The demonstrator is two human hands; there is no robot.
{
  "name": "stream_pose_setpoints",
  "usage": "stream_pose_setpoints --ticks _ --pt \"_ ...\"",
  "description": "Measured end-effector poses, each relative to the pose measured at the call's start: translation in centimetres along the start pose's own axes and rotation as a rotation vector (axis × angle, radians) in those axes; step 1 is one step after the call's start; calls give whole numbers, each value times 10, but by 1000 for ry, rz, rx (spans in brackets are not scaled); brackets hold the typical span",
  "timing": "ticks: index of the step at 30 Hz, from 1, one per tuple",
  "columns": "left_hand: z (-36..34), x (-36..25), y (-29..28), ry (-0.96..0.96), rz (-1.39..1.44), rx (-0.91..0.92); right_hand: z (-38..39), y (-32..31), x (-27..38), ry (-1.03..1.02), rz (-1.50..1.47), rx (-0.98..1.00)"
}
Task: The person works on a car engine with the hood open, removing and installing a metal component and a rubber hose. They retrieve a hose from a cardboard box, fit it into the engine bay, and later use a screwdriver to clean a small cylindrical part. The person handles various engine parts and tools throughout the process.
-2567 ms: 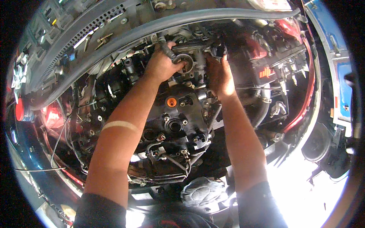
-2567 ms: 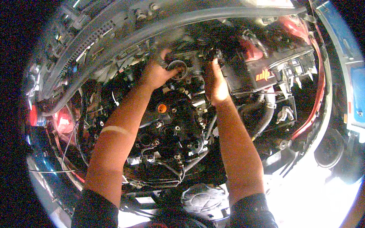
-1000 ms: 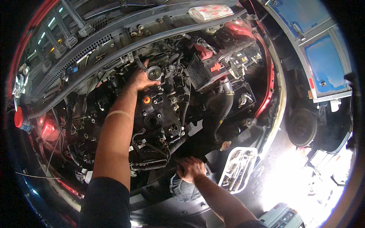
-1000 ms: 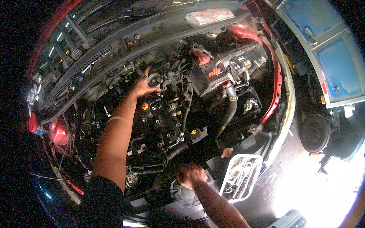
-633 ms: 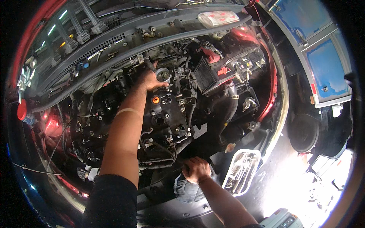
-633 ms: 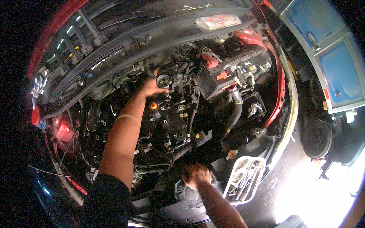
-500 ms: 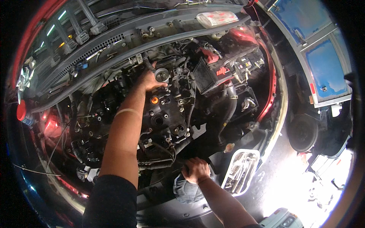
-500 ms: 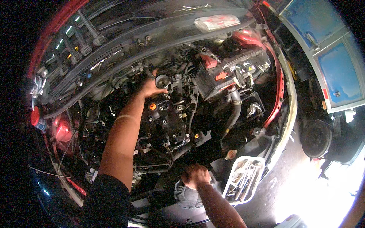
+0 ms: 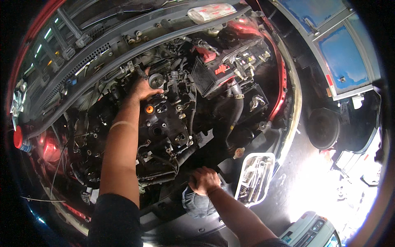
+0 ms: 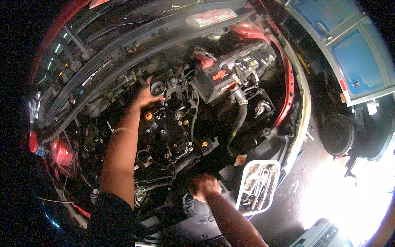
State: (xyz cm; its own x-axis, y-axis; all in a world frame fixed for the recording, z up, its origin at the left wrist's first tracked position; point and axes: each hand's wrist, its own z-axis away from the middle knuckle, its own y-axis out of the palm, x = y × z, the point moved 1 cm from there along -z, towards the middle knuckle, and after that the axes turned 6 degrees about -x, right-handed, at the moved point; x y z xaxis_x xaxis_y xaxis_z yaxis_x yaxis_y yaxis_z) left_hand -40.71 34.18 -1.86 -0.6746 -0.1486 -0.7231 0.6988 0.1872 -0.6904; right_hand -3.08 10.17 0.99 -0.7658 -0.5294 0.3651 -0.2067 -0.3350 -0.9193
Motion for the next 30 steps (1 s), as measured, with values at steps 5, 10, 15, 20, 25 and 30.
stream_pose_setpoints --ticks 5,10,15,20,25,30 --pt "1 -4 -3 11 -35 12 0 1 0 -16 -10 -25" --pt "4 -14 -9 -48 -92 42 -1 -3 2 -10 -52 -13" --pt "5 -19 -10 -36 -76 26 -2 -7 4 -7 -59 -22" --pt "5 -21 -11 -44 -45 27 -1 -7 4 -21 -50 -53" --pt "6 -22 -13 -98 26 56 -1 -3 2 -29 -44 -69" --pt "3 -14 -10 -75 -39 40 -1 -2 1 -37 -60 -89"
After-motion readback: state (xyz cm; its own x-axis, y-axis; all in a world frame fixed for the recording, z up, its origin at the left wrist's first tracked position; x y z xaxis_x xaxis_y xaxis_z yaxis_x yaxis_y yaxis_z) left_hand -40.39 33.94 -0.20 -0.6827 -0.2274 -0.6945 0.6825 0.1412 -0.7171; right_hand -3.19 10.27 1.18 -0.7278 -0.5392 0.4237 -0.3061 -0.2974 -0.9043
